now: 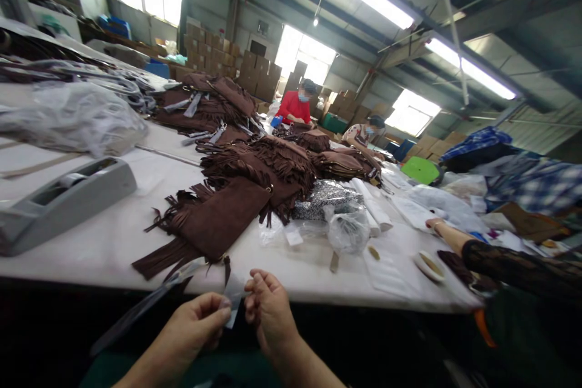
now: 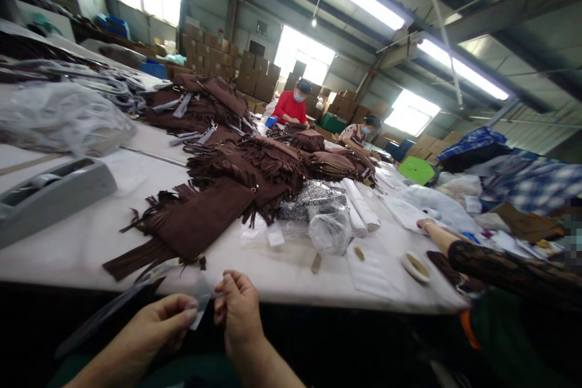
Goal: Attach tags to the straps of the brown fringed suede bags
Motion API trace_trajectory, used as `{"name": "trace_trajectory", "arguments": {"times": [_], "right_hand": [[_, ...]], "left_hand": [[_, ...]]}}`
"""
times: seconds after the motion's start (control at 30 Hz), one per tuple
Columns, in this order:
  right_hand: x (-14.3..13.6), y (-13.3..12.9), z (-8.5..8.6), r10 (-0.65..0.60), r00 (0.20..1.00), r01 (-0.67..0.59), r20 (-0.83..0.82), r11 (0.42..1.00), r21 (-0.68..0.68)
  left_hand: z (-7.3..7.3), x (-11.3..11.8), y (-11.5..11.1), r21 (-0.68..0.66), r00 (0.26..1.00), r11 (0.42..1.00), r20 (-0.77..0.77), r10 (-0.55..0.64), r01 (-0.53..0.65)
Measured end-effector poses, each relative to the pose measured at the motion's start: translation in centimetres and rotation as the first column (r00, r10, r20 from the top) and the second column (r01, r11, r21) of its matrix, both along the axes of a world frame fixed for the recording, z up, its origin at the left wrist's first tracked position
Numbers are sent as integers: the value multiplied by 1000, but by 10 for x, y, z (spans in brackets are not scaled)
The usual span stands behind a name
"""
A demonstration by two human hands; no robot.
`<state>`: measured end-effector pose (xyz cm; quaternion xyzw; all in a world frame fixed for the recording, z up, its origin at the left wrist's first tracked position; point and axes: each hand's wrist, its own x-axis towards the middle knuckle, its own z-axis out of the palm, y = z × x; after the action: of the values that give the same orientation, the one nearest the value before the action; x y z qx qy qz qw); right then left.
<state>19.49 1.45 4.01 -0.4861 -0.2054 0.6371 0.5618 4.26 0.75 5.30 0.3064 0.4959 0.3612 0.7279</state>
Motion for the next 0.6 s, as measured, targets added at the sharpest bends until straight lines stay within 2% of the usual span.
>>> {"name": "trace_trajectory", "arguments": {"times": [0.07,0.17,0.37,0.47,0.6], "right_hand": [[3,-4,-5,97,995,-97,-13,995,-7],[3,-7,-4,254,964,-257,80,966,25],[3,-2,12,253,912,-266,322,964,-3],[7,-2,9,251,893,-264,374,964,-17],[11,-5,-1,222,877,-250,427,968,11]], "left_hand": [[0,1,-1,-6,999,999,-7,33,-33],[-5,6,-4,10,1000,1000,-21,20,-19],[-27,4,-7,83,977,987,-174,-123,139],[-29,-7,7,153,929,982,-365,-51,114],[-18,-9,32,197,841,979,-537,68,47]]}}
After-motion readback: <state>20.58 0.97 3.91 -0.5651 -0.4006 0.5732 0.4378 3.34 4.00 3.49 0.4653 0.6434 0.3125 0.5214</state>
